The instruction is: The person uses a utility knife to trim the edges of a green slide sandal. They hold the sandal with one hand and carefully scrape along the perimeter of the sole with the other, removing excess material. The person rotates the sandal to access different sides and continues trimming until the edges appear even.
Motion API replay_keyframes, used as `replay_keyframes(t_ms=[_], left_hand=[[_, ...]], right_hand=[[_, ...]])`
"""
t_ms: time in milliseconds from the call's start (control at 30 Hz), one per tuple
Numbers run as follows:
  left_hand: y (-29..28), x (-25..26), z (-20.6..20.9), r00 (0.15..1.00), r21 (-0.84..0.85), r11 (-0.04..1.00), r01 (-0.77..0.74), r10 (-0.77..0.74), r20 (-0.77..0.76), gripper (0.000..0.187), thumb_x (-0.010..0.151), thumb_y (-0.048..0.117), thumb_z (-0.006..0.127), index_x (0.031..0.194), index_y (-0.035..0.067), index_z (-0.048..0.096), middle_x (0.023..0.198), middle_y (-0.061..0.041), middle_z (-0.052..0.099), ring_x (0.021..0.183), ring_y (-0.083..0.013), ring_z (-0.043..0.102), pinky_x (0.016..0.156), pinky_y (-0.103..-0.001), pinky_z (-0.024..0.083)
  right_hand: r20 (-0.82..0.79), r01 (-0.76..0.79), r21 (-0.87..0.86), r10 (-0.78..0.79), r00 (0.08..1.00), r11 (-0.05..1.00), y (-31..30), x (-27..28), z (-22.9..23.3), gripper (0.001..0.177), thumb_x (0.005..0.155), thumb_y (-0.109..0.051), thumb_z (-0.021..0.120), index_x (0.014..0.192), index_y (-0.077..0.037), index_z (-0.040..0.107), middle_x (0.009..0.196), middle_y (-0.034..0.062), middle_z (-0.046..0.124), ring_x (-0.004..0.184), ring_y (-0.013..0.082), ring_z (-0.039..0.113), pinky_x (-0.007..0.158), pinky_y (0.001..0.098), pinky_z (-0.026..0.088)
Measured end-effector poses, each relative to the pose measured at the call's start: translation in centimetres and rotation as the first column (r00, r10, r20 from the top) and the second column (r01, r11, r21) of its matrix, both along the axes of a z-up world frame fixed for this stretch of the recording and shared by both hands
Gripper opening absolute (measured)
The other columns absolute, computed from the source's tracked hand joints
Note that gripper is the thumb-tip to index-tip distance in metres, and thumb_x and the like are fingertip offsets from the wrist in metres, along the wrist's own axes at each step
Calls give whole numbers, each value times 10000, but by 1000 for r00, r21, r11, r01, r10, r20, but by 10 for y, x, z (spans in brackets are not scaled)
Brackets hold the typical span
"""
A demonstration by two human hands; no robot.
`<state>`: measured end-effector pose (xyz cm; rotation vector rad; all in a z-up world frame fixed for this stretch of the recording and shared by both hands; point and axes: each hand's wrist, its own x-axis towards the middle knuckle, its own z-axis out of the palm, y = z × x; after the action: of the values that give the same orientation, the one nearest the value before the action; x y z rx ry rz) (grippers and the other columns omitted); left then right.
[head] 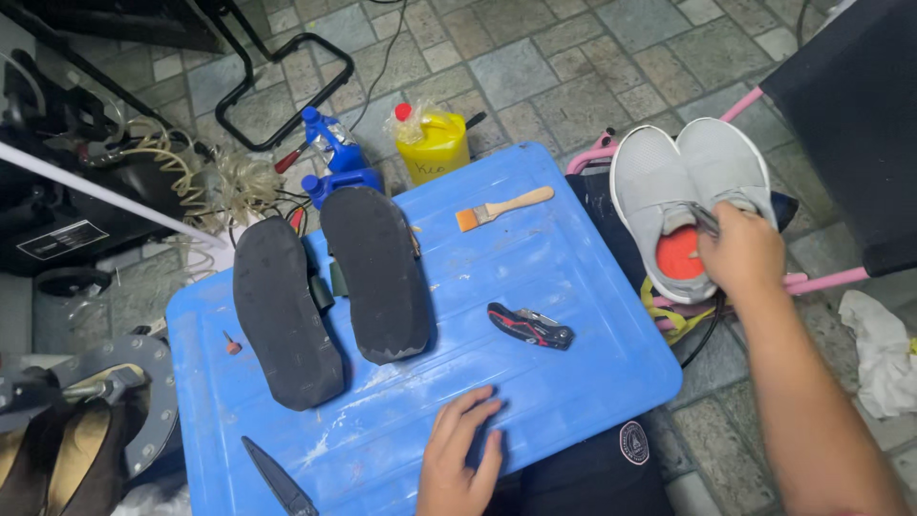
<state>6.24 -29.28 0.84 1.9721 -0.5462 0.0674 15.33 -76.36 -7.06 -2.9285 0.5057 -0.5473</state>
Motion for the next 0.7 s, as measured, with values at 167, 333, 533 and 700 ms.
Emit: replay_keyframes(t_ms=[167, 333, 533, 700], left_hand=[[23, -14, -2, 995, -20, 998, -56, 54, -78, 265, 843, 13, 726, 1108, 20, 732, 1205, -154, 727, 1135, -323, 713, 984, -391, 535], [40, 7, 24, 961, -30, 961, -276, 275, -38, 195, 879, 18, 709, 1074, 18, 723, 1147, -133, 748, 1103, -279, 746, 973, -354, 566], [30, 104, 56, 817, 229, 795, -561, 488, 307, 515, 815, 235, 822, 1250, 44, 622, 1359, -223, 568, 1256, -424, 539, 1007, -469, 489], [-12, 165, 74, 807, 742, 540, -397, 591, 2, 1218, 601, 410, 923, 1569, 38, 283, 1522, -364, 288, 1380, -496, 345, 895, -514, 493]], right_hand=[[-321, 90, 40, -73, 944, 995, 25, 41, -30, 445, 837, -417, 801, 1062, -43, 717, 1001, 264, 739, 958, 454, 712, 821, 539, 562], [-408, 157, 49, -123, 904, 986, 2, 35, -40, 609, 821, -576, 816, 1093, -35, 753, 1047, 277, 748, 984, 469, 716, 830, 548, 564], [-25, 41, 405, -34, 999, 913, -17, -4, -53, 480, 1032, -381, 786, 946, 45, 583, 827, 176, 690, 767, 357, 704, 723, 449, 564], [-24, -201, 440, 236, 972, 875, 129, -42, 53, 440, 787, -355, 854, 994, -15, 667, 957, 121, 699, 800, 307, 705, 714, 413, 561]])
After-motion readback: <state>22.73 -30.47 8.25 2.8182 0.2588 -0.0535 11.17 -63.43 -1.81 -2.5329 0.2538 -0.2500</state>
